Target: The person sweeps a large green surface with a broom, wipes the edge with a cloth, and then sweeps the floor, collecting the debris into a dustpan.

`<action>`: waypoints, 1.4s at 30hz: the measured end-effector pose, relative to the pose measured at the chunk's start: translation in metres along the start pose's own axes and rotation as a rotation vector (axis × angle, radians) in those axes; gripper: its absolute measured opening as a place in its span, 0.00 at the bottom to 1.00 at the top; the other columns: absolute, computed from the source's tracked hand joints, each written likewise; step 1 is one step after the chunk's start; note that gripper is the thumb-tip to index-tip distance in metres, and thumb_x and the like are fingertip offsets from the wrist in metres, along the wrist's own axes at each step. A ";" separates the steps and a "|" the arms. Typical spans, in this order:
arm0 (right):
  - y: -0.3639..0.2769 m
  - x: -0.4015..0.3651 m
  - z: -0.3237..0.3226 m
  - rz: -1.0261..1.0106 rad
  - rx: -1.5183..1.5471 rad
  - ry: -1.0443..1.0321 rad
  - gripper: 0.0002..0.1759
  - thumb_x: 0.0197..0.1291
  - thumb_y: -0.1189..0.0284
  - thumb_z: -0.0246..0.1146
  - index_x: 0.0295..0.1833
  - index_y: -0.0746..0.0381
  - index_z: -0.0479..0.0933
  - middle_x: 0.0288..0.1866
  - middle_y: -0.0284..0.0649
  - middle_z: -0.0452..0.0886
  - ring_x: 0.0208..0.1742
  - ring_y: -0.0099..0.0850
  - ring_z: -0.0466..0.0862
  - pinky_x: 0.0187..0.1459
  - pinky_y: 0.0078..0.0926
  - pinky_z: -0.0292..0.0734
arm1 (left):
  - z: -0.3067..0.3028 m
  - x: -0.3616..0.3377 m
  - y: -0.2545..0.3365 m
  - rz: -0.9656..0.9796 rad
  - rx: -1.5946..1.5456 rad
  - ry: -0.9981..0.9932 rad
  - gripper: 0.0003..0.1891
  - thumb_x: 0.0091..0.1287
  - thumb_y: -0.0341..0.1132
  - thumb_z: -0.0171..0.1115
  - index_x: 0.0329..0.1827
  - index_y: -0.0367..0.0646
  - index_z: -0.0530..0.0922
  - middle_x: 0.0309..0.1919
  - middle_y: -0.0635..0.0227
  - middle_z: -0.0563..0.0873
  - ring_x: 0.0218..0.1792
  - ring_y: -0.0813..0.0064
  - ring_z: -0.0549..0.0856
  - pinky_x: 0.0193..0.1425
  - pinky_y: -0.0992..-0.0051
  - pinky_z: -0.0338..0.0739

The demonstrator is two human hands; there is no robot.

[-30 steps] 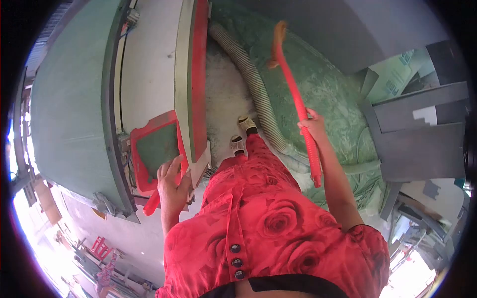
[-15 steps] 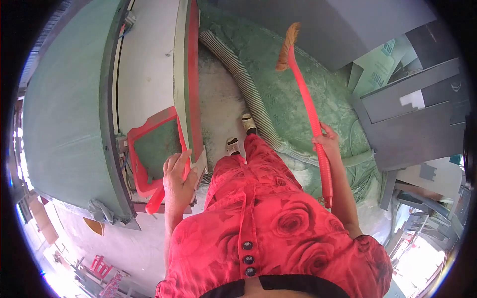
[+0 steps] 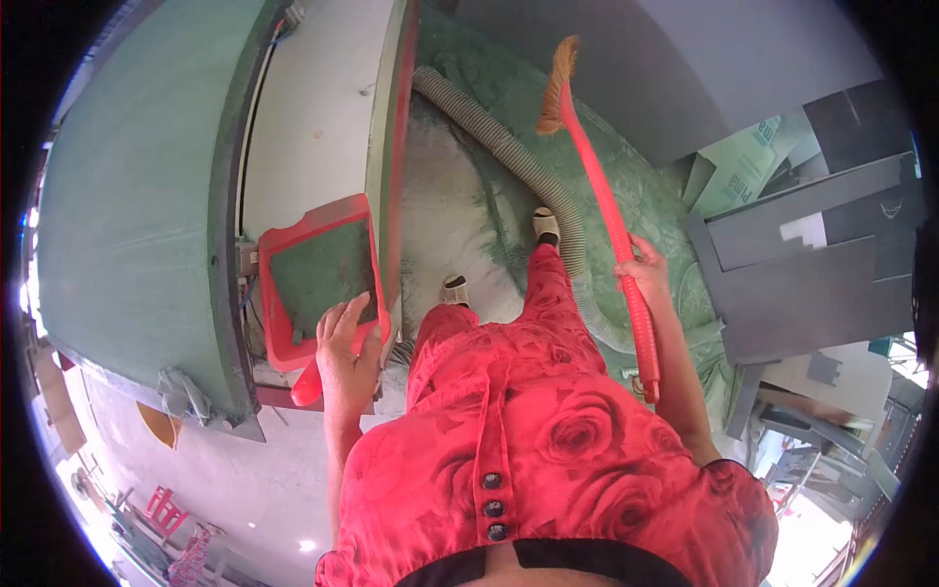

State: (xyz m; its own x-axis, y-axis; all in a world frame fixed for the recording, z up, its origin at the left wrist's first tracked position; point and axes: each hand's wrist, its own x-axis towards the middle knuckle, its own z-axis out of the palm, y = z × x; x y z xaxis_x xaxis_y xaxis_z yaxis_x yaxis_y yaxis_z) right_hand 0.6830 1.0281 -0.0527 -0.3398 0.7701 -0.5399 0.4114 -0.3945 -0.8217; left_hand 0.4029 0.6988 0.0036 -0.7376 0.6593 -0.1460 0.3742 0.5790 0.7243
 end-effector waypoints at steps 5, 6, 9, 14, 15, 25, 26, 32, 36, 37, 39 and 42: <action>0.002 0.012 0.004 -0.023 -0.037 -0.044 0.36 0.42 0.84 0.61 0.62 0.64 0.65 0.27 0.40 0.77 0.21 0.24 0.77 0.19 0.22 0.75 | 0.002 -0.012 -0.002 -0.035 -0.016 0.024 0.21 0.54 0.29 0.58 0.53 0.41 0.76 0.49 0.54 0.78 0.54 0.56 0.74 0.58 0.63 0.68; 0.002 0.011 0.005 -0.019 -0.034 -0.048 0.36 0.42 0.84 0.61 0.62 0.64 0.65 0.27 0.40 0.77 0.21 0.24 0.77 0.19 0.22 0.75 | 0.003 -0.014 -0.002 -0.042 -0.007 0.026 0.20 0.54 0.29 0.58 0.53 0.41 0.76 0.49 0.54 0.78 0.54 0.56 0.74 0.58 0.63 0.68; 0.000 0.008 0.001 0.011 -0.080 -0.055 0.36 0.42 0.83 0.61 0.63 0.63 0.65 0.27 0.40 0.77 0.20 0.25 0.77 0.19 0.22 0.75 | 0.006 -0.017 -0.001 -0.061 0.007 0.009 0.21 0.54 0.28 0.58 0.53 0.41 0.76 0.48 0.54 0.78 0.53 0.56 0.74 0.58 0.63 0.68; 0.000 -0.018 -0.028 0.099 -0.204 -0.214 0.38 0.40 0.84 0.61 0.64 0.62 0.64 0.25 0.39 0.76 0.16 0.25 0.76 0.17 0.22 0.72 | 0.024 -0.016 0.005 -0.047 -0.043 -0.068 0.20 0.54 0.28 0.58 0.53 0.40 0.76 0.47 0.55 0.79 0.51 0.56 0.75 0.56 0.63 0.68; 0.006 -0.025 -0.036 0.108 -0.199 -0.206 0.38 0.40 0.84 0.61 0.64 0.62 0.64 0.25 0.39 0.76 0.16 0.25 0.76 0.17 0.22 0.72 | 0.029 -0.015 0.007 -0.037 -0.052 -0.088 0.20 0.54 0.28 0.58 0.53 0.40 0.76 0.46 0.55 0.79 0.50 0.56 0.75 0.56 0.64 0.68; 0.077 -0.047 -0.063 0.458 -0.274 -0.578 0.37 0.34 0.83 0.64 0.59 0.65 0.69 0.24 0.40 0.76 0.18 0.26 0.76 0.19 0.23 0.72 | 0.077 -0.011 0.040 0.006 0.012 -0.265 0.19 0.54 0.29 0.57 0.52 0.39 0.75 0.43 0.54 0.79 0.49 0.54 0.75 0.53 0.62 0.69; 0.098 -0.041 -0.068 0.487 -0.322 -0.558 0.36 0.34 0.83 0.64 0.58 0.66 0.70 0.24 0.41 0.77 0.17 0.27 0.77 0.19 0.23 0.73 | 0.081 -0.011 0.043 0.025 0.029 -0.283 0.19 0.54 0.28 0.57 0.52 0.39 0.75 0.43 0.55 0.79 0.48 0.54 0.75 0.53 0.62 0.69; 0.173 0.007 -0.124 0.490 -0.437 -0.252 0.32 0.34 0.84 0.64 0.54 0.67 0.73 0.23 0.43 0.79 0.16 0.29 0.77 0.15 0.29 0.73 | 0.094 -0.021 0.054 0.021 0.079 -0.309 0.21 0.53 0.28 0.57 0.52 0.40 0.75 0.42 0.55 0.79 0.47 0.54 0.75 0.53 0.61 0.69; 0.165 0.026 -0.153 0.443 -0.438 -0.161 0.33 0.34 0.84 0.64 0.54 0.68 0.73 0.23 0.43 0.79 0.15 0.31 0.77 0.16 0.28 0.73 | 0.097 -0.030 0.057 0.029 0.078 -0.315 0.21 0.53 0.28 0.57 0.53 0.41 0.75 0.42 0.56 0.79 0.47 0.54 0.75 0.53 0.61 0.69; 0.161 0.031 -0.159 0.395 -0.488 -0.161 0.32 0.33 0.83 0.64 0.53 0.67 0.74 0.23 0.44 0.78 0.15 0.31 0.77 0.17 0.29 0.73 | 0.098 -0.032 0.057 0.033 0.078 -0.313 0.21 0.53 0.28 0.57 0.53 0.41 0.75 0.42 0.56 0.79 0.47 0.54 0.75 0.53 0.61 0.69; 0.156 0.029 -0.169 0.345 -0.539 -0.156 0.32 0.32 0.83 0.64 0.52 0.66 0.74 0.24 0.44 0.78 0.15 0.32 0.77 0.17 0.30 0.72 | 0.100 -0.036 0.055 0.014 0.056 -0.324 0.21 0.53 0.28 0.56 0.53 0.41 0.75 0.42 0.56 0.79 0.48 0.55 0.75 0.53 0.62 0.69; 0.123 0.008 -0.178 0.347 -0.561 -0.156 0.32 0.33 0.84 0.63 0.54 0.66 0.73 0.23 0.44 0.78 0.15 0.31 0.77 0.17 0.30 0.72 | 0.103 -0.039 0.057 0.005 0.040 -0.337 0.21 0.53 0.28 0.57 0.53 0.41 0.75 0.43 0.56 0.80 0.48 0.54 0.75 0.53 0.62 0.69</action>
State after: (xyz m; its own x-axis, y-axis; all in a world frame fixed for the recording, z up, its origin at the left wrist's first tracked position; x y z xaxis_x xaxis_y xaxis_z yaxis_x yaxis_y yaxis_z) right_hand 0.8811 1.0749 -0.1255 -0.2101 0.5478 -0.8098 0.8810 -0.2530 -0.3997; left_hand 0.5108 0.7552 -0.0190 -0.5111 0.7796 -0.3618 0.4037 0.5894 0.6997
